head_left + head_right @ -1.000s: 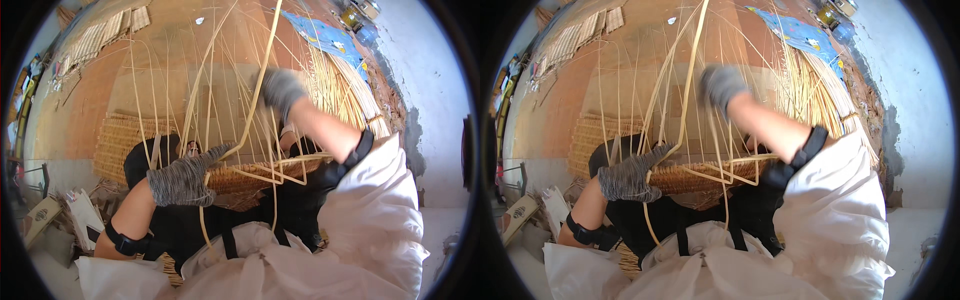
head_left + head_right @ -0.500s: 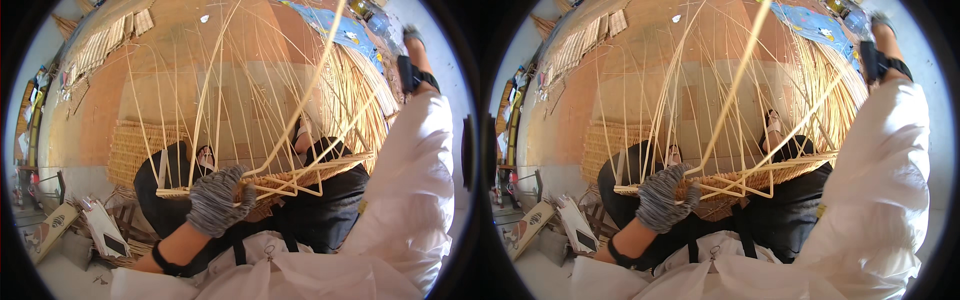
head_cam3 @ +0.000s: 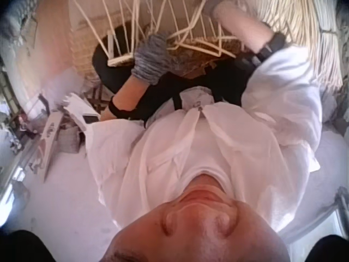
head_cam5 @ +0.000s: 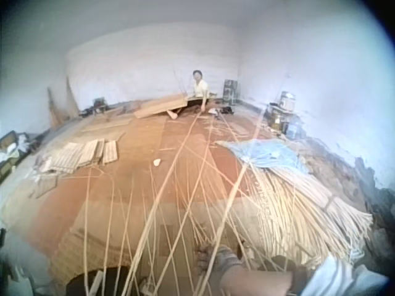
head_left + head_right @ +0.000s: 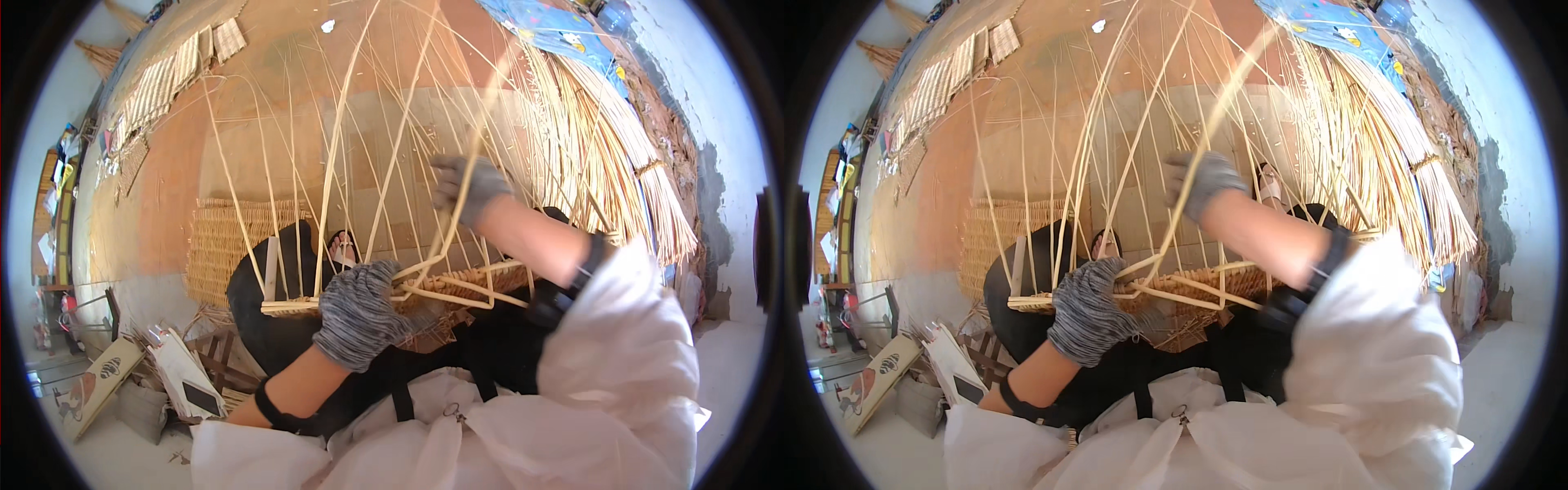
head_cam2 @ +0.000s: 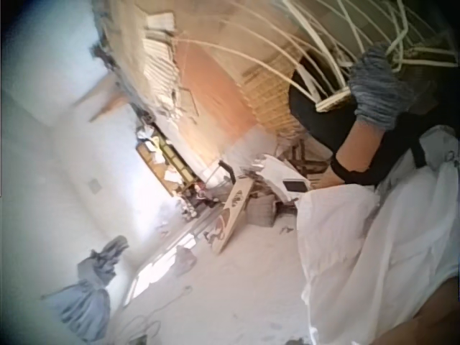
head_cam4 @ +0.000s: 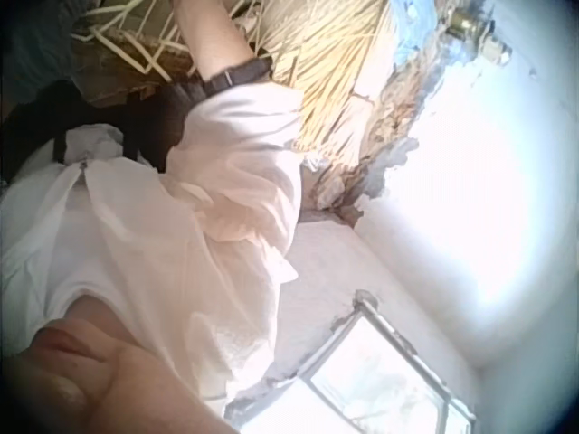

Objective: The recorder is weaving together long strips of wood or bamboo to form a large basket or mat.

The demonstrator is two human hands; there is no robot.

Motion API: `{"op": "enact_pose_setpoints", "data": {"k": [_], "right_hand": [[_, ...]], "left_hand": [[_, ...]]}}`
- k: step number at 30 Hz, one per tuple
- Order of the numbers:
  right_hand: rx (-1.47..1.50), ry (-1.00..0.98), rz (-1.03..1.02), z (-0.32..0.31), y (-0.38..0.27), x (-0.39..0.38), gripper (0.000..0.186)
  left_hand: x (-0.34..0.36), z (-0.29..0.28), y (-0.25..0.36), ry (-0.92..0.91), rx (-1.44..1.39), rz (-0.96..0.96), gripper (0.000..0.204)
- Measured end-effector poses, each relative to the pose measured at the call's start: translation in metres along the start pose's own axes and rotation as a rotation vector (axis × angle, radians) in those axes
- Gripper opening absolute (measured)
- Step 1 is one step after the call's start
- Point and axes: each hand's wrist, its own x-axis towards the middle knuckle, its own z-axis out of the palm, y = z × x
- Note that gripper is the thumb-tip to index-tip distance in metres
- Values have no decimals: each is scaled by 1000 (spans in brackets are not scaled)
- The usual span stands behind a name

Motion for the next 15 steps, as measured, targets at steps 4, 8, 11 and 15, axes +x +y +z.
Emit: {"op": "enact_pose_setpoints", "data": {"k": [4, 8, 11, 15], "right_hand": [[-108, -153, -65, 33, 25, 23, 19], [-254, -99, 22, 27, 44, -23, 20], [-329, -176, 94, 37, 52, -24, 22], [-326, -122, 302, 60, 87, 12, 25]], "left_hand": [[18, -35, -17, -464, -95, -48, 52], [20, -34, -21, -548, -167, -61, 42], [10, -18, -13, -284, -189, -64, 40], [4, -25, -10, -377, -86, -119, 36]]}}
